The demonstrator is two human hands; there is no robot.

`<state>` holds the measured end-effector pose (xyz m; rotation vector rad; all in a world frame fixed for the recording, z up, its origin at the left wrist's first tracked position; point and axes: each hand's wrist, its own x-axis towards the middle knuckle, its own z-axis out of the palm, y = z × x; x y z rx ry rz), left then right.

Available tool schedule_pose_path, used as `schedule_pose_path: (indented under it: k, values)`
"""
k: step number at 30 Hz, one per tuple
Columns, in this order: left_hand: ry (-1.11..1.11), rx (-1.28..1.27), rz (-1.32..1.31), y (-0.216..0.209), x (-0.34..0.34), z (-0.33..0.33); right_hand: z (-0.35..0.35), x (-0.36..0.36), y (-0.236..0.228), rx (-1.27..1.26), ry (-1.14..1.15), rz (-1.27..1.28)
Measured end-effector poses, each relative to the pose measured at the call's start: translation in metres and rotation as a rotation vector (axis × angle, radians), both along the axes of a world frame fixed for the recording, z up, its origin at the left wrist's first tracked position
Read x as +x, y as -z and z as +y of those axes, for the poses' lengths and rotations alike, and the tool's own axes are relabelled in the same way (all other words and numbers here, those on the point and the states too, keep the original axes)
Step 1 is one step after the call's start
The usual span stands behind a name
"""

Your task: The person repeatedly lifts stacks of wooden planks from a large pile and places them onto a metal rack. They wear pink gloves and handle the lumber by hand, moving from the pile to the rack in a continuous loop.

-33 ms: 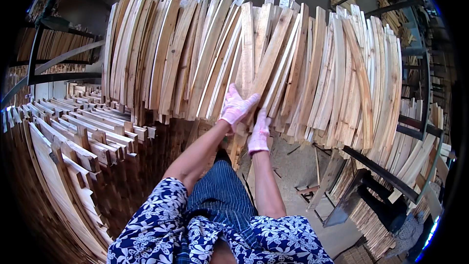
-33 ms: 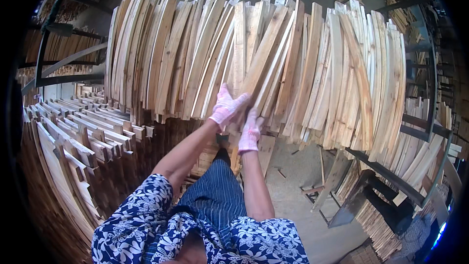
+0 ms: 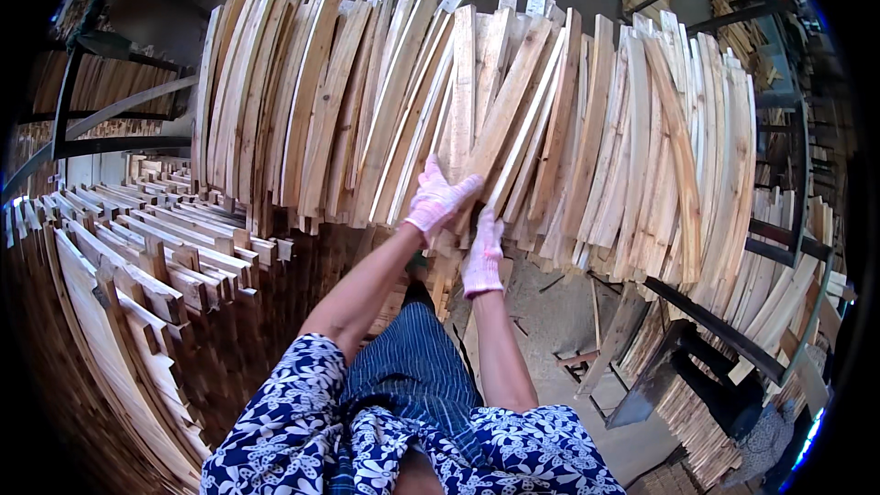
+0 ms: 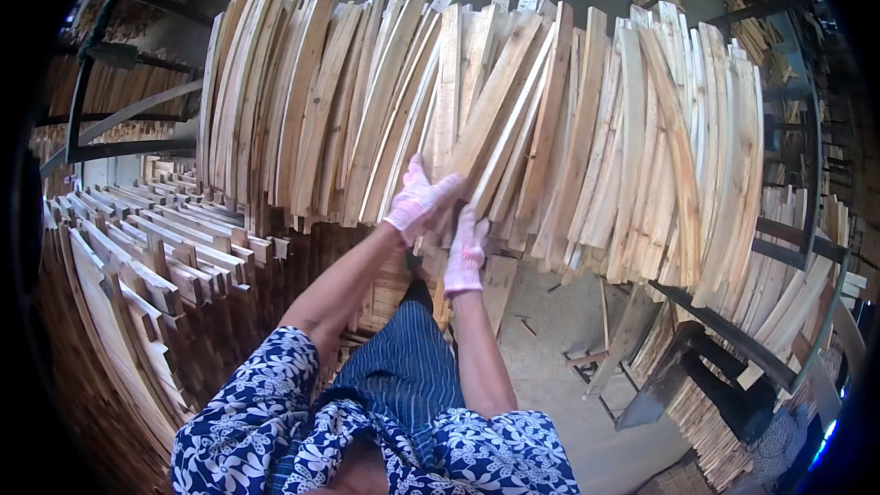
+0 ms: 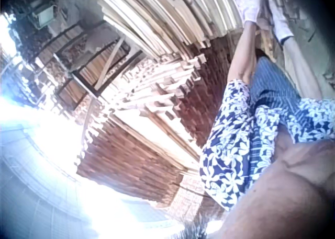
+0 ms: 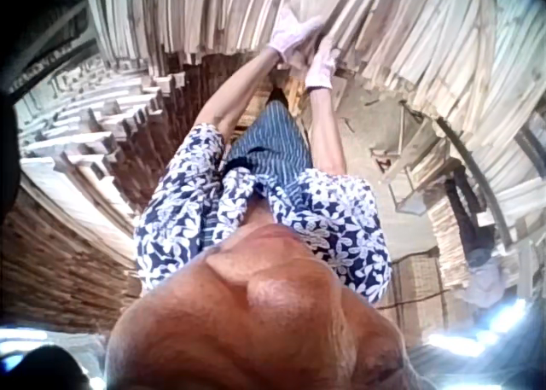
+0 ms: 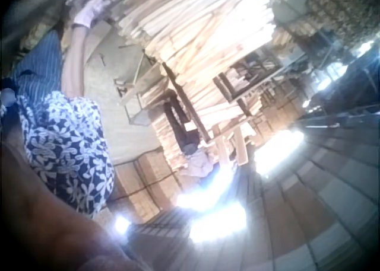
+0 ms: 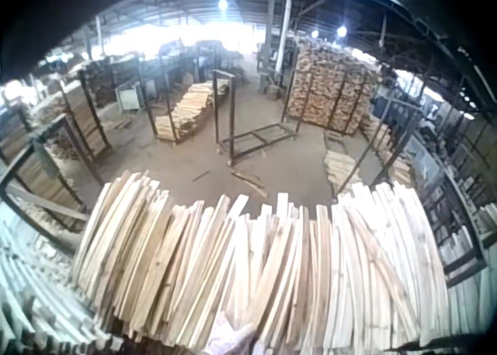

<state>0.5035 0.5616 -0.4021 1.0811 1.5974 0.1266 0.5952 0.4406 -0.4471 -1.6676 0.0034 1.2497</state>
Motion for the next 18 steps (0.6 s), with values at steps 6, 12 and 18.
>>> schedule_pose_path:
  k: [6,12,18]
  values:
    - [0.036,-0.306,-0.287,0.03,-0.075,0.047,0.024,0.007,0.0,-0.114,-0.065,0.442]
    - [0.044,-0.273,-0.349,-0.014,-0.069,0.029,0.036,-0.024,-0.014,-0.159,-0.083,0.193]
    - [0.082,-0.315,-0.502,0.044,-0.145,-0.083,-0.066,-0.028,-0.072,-0.071,-0.566,0.352]
